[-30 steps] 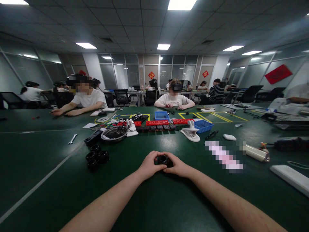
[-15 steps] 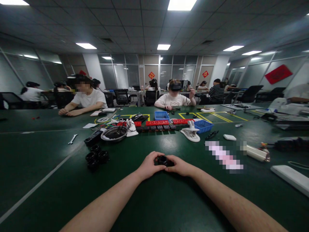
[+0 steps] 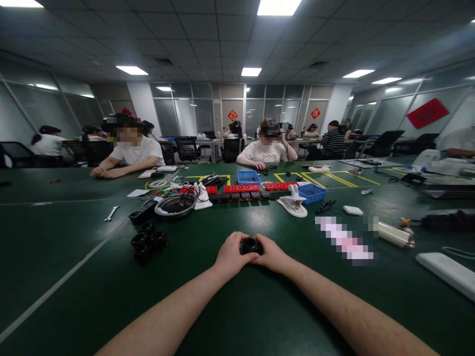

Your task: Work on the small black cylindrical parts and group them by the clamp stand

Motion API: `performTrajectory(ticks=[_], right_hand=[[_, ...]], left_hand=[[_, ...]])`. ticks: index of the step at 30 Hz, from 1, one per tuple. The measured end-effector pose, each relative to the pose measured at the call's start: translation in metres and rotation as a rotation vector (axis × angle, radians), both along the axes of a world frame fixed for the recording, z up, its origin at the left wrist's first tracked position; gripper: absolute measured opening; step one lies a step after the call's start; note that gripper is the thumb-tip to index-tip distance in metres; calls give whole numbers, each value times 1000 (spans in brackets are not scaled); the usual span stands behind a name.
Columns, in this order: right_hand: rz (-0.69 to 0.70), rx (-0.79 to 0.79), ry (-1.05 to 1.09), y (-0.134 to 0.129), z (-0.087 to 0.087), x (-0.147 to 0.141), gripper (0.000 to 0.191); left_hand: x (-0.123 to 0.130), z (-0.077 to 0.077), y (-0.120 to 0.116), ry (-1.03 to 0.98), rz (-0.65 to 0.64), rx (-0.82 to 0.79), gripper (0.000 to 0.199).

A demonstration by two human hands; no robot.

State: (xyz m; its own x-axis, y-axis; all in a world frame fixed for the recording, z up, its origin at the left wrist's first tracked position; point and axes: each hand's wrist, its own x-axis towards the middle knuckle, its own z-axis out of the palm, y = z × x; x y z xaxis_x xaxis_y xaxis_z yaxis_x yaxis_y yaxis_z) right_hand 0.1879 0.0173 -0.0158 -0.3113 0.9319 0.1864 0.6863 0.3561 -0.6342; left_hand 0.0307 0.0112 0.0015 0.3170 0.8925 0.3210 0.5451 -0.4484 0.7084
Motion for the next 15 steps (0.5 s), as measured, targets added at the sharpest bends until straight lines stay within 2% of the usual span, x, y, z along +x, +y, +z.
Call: performTrajectory(ticks=[3,7,15], right_hand=[[9,51,-10,-2,0,-1,40],[180,61,52,-2,6,5,56],[365,-129,167,2,14,12,37]], left_hand=[[-1,1,0,1,-8,7,36],[-5,3,3,-28,-125,-21,35],[-10,2,9,-39,-210,-56,40]])
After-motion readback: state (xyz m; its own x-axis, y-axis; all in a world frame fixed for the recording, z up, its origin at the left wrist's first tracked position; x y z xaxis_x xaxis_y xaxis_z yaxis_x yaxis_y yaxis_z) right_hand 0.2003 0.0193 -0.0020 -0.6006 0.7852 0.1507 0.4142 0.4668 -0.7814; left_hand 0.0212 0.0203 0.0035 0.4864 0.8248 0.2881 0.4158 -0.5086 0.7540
